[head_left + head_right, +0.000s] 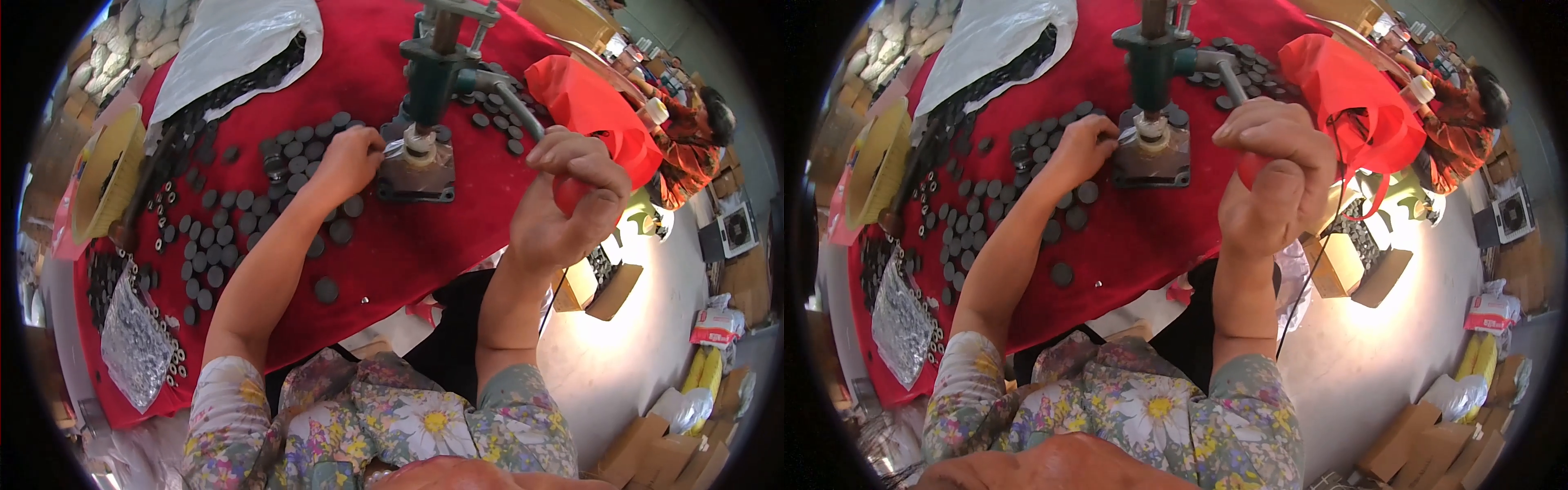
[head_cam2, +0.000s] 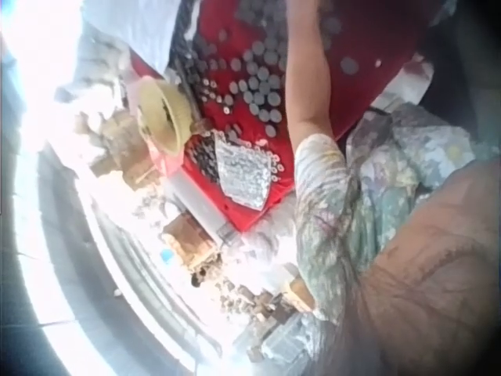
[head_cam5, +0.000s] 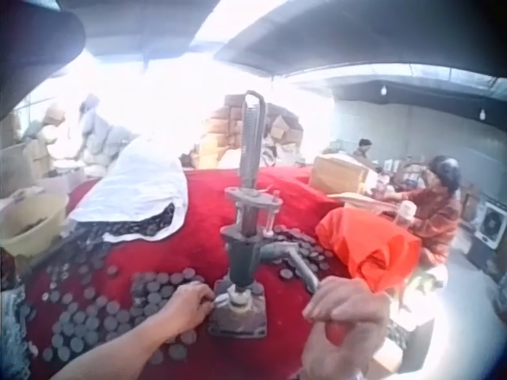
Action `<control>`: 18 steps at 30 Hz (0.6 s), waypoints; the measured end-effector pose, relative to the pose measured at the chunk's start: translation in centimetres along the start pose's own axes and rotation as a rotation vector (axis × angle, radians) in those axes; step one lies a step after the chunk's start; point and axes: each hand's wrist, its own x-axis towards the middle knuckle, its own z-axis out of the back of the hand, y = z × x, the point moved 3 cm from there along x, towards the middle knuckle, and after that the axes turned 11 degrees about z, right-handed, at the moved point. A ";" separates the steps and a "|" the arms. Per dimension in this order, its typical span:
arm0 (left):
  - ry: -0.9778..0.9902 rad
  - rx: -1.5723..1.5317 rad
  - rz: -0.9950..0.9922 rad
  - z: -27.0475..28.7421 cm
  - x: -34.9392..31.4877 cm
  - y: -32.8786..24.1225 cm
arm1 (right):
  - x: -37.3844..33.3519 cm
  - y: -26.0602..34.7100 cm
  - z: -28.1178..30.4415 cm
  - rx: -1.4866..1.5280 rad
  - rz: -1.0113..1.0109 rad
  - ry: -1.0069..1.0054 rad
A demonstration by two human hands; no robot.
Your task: The person assembles small circular plastic components and metal washers into finished assemblies using a manual press machine.
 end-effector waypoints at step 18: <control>0.375 0.349 -0.203 3.5 -4.1 -1.4 | -0.1 0.2 0.5 0.011 0.013 -0.071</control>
